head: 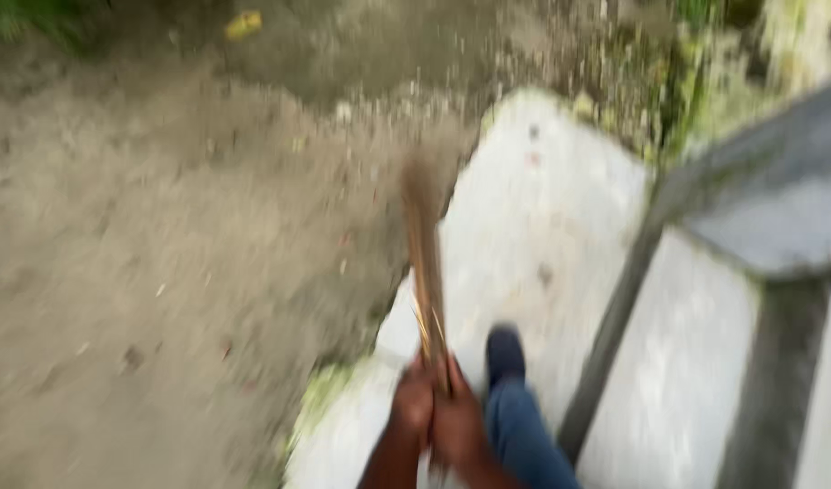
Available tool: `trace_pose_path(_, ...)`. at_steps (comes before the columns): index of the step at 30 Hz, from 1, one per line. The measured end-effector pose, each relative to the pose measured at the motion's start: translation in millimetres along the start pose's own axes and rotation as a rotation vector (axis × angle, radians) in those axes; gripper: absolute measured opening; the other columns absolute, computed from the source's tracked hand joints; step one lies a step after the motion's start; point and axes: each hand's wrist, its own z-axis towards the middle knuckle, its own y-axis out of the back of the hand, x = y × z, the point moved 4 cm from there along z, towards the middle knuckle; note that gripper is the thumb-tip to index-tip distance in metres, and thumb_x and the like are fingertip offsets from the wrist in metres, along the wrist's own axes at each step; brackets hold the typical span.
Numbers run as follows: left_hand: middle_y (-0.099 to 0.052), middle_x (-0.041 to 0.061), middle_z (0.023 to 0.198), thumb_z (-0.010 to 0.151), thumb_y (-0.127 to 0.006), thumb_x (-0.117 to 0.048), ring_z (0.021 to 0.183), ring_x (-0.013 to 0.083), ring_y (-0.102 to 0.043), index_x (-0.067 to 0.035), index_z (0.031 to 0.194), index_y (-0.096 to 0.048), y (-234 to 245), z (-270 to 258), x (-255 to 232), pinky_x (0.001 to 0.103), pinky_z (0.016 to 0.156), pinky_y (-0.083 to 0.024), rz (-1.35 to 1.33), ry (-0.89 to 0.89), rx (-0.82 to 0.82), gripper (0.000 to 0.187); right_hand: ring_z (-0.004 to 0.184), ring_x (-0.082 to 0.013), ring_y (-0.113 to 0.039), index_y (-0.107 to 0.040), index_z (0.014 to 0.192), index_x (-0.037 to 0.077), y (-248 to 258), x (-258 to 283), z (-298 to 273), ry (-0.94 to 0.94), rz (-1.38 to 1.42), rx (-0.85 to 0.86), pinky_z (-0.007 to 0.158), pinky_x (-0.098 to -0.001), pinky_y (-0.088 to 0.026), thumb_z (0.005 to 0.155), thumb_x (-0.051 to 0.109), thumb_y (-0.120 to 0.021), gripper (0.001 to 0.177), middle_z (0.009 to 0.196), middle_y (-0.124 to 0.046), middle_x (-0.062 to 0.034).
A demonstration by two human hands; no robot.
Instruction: The person sweeps fallen leaves and debris into a pile on the ground using a broom, then sweeps outdoor concrete steps with the broom.
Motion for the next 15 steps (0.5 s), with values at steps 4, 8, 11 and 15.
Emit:
trace_pose_path(4, -0.067, 0.014, 0.114, 0.096, -0.054, -0.017, 0.102, 0.0280, -0.062, -0.013, 0.149, -0.052, -54, 72, 59, 0.040, 0.089, -0.052, 0.033, 0.154, 0.044, 0.053, 0.090, -0.0316, -0.072, -0.040, 0.162, 0.021, 74, -5, 59, -0.310, -0.248, -0.162, 0.079, -0.0383, -0.055, 0.103, 0.017, -0.048, 0.060, 0.105, -0.076, -0.0256)
trace_pose_path(8, -0.067, 0.015, 0.115, 0.096, -0.056, -0.019, 0.104, 0.0297, -0.062, -0.013, 0.148, -0.053, -103, 95, 122, 0.041, 0.091, -0.052, -0.053, 0.256, -0.043, 0.052, 0.100, -0.0235, -0.074, -0.054, 0.145, 0.013, 146, 17, 100, -0.370, -0.102, -0.060, 0.085, -0.0333, -0.056, 0.098, 0.027, -0.051, 0.049, 0.109, -0.076, -0.0154)
trace_pose_path(11, -0.069, 0.017, 0.120, 0.098, -0.059, -0.024, 0.109, 0.0318, -0.064, -0.002, 0.146, -0.060, -117, 99, 131, 0.041, 0.093, -0.051, -0.195, 0.233, -0.315, 0.053, 0.095, -0.0239, -0.072, -0.061, 0.139, 0.013, 160, 41, 126, -0.458, -0.600, 0.256, 0.084, -0.0339, -0.054, 0.102, 0.040, -0.048, 0.048, 0.103, -0.075, -0.0150)
trace_pose_path(15, -0.069, 0.016, 0.124, 0.100, -0.050, -0.021, 0.112, 0.0320, -0.065, -0.010, 0.149, -0.053, -118, 86, 115, 0.041, 0.096, -0.051, -0.394, 0.064, -0.519, 0.051, 0.094, -0.0259, -0.069, -0.062, 0.133, 0.006, 138, 36, 150, -0.338, -0.661, 0.731, 0.085, -0.0333, -0.055, 0.101, 0.043, -0.054, 0.049, 0.104, -0.076, -0.0201)
